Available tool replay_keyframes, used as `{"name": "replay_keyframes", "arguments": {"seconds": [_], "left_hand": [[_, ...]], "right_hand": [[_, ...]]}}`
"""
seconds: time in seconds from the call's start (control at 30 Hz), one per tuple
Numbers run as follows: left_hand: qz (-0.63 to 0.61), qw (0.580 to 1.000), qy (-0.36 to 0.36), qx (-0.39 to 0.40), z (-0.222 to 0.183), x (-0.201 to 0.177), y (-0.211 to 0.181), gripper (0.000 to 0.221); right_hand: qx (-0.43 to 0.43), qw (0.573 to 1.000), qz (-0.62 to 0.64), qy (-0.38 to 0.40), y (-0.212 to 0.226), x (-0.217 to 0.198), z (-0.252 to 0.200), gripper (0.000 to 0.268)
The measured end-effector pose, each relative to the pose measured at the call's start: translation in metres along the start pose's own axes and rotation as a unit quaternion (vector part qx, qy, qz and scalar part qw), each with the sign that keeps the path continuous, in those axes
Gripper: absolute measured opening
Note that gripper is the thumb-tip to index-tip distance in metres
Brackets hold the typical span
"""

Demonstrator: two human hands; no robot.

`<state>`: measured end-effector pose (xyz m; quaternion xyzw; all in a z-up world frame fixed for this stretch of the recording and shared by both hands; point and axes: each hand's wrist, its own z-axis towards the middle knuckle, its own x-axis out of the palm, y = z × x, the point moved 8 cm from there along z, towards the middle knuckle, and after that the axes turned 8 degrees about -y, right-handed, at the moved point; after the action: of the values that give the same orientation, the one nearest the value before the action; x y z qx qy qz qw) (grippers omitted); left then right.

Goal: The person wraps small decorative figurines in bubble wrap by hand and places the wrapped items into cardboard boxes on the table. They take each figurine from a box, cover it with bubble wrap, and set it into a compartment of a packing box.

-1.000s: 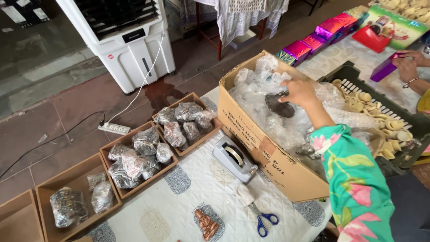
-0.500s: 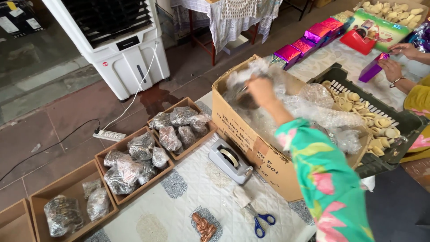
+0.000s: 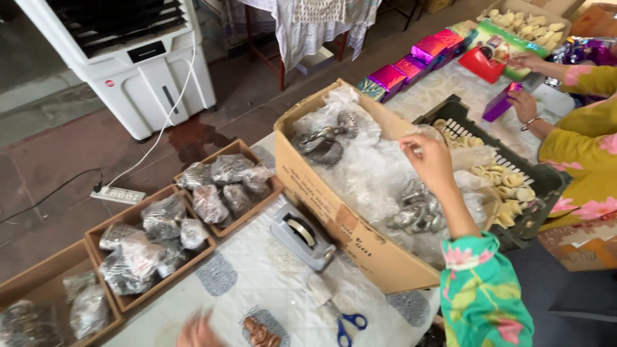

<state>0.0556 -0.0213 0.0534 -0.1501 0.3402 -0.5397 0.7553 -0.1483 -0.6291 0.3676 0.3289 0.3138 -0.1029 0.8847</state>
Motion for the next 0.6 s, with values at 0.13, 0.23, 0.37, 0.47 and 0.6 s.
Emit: {"name": "replay_keyframes", "arguments": {"seconds": [0.13,0.23,0.37,0.47,0.6], "left_hand": [[-0.053,0.985,0.118,0.110,0.186,0.168,-0.217,0.020],[-0.128,0.909,0.330,0.220,0.203,0.290,-0.339,0.022],[-0.098,0.847,0.399,0.336,0.147,0.448,-0.392,0.043],[-0.038,0.854,0.331,0.401,0.123,0.514,-0.386,0.053],[0.027,0.849,0.407,0.337,0.133,0.506,-0.357,0.039]], "right_hand": [[0.033,0.999,-0.004,-0.011,-0.007,-0.010,-0.013,0.015],[0.026,0.998,-0.055,-0.013,-0.013,-0.004,-0.015,0.015],[-0.041,0.993,-0.105,-0.027,-0.009,0.000,-0.016,0.014],[-0.042,0.993,-0.107,-0.035,0.001,-0.006,-0.013,0.016],[-0.024,0.995,-0.093,-0.022,-0.007,-0.010,-0.007,0.021]]}}
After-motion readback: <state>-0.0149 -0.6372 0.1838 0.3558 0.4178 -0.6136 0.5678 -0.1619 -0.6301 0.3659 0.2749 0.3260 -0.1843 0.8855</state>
